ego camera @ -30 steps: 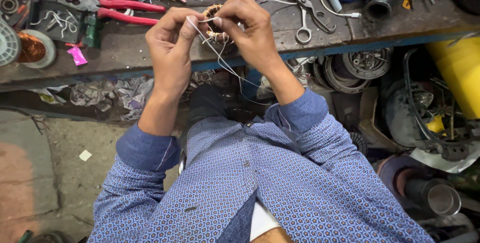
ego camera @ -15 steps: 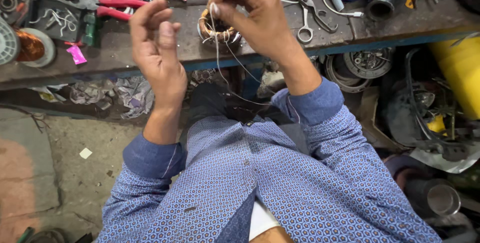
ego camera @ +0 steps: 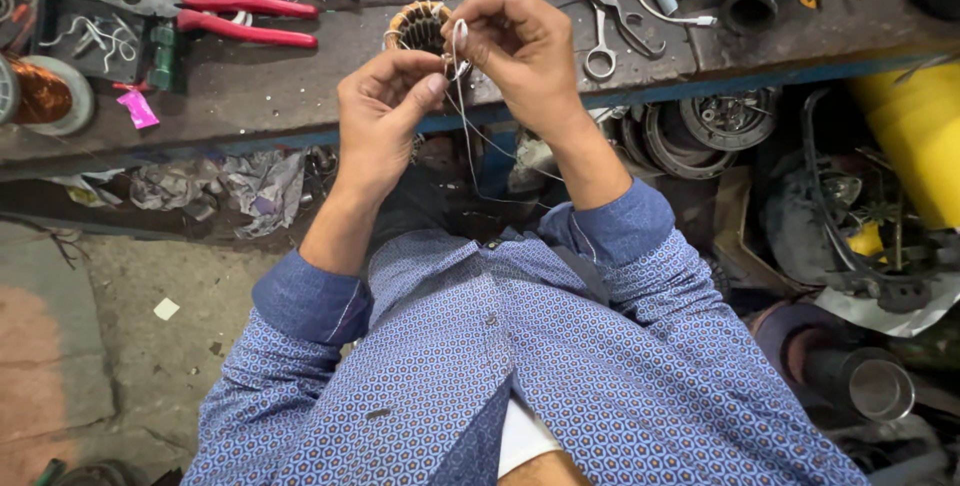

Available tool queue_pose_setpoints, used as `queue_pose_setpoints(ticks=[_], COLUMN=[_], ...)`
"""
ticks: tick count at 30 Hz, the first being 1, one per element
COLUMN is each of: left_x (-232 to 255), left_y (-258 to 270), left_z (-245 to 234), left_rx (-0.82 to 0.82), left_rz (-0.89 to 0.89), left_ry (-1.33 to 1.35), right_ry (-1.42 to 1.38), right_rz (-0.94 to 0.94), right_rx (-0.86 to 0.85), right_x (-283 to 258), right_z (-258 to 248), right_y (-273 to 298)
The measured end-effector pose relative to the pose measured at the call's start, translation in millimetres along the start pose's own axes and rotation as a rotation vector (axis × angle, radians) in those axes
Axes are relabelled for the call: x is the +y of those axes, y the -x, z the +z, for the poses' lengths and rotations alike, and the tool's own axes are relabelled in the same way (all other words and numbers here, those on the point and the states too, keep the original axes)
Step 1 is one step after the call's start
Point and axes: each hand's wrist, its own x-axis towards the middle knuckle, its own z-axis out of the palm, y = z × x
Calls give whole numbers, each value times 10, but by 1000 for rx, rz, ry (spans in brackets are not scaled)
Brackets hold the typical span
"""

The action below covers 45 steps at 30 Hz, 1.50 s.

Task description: The person winds white insulated wire around a cylindrical motor stator core, securing the wire with a knot and using a screwdriver to tuck the ends into the slots. The person continues to wrap and adjust the wire by hand throughout the clip.

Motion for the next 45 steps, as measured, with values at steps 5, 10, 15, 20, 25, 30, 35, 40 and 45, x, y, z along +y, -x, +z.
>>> queue_pose_setpoints(ticks=[5,10,15,20,25,30,35,40,45], left_x=[-24,60,78,-158,-381,-343,-306,-278,-184], left_y=[-76,-46,83,79,35,-23,-183,-286,-412], left_z=[16,55,229,282,36,-159,-176,-368,-557], left_rx=[21,199,179,222,229,122,50,-30,-124], left_rz=[35,407,531,549,463,398,493,434,234], left_ry=[-4,-696,-970,-1074,-842,-703,-1017,-936,-622], right_ry=[170,187,407,393,170,63,68,44,15], right_rz=[-144,-85,-142,-128,-23,23,-46,51,-32], right_rx=[-104,103,132,-13,-34,20,14,12,-22], right_x=[124,258,233,360,623,830,827,783,789], right_z=[-40,-72,-135,-42,-70,-87,-62,-138,-89], right_y=[2,-31,-80,-208,-296,-312,-278,-344,-486])
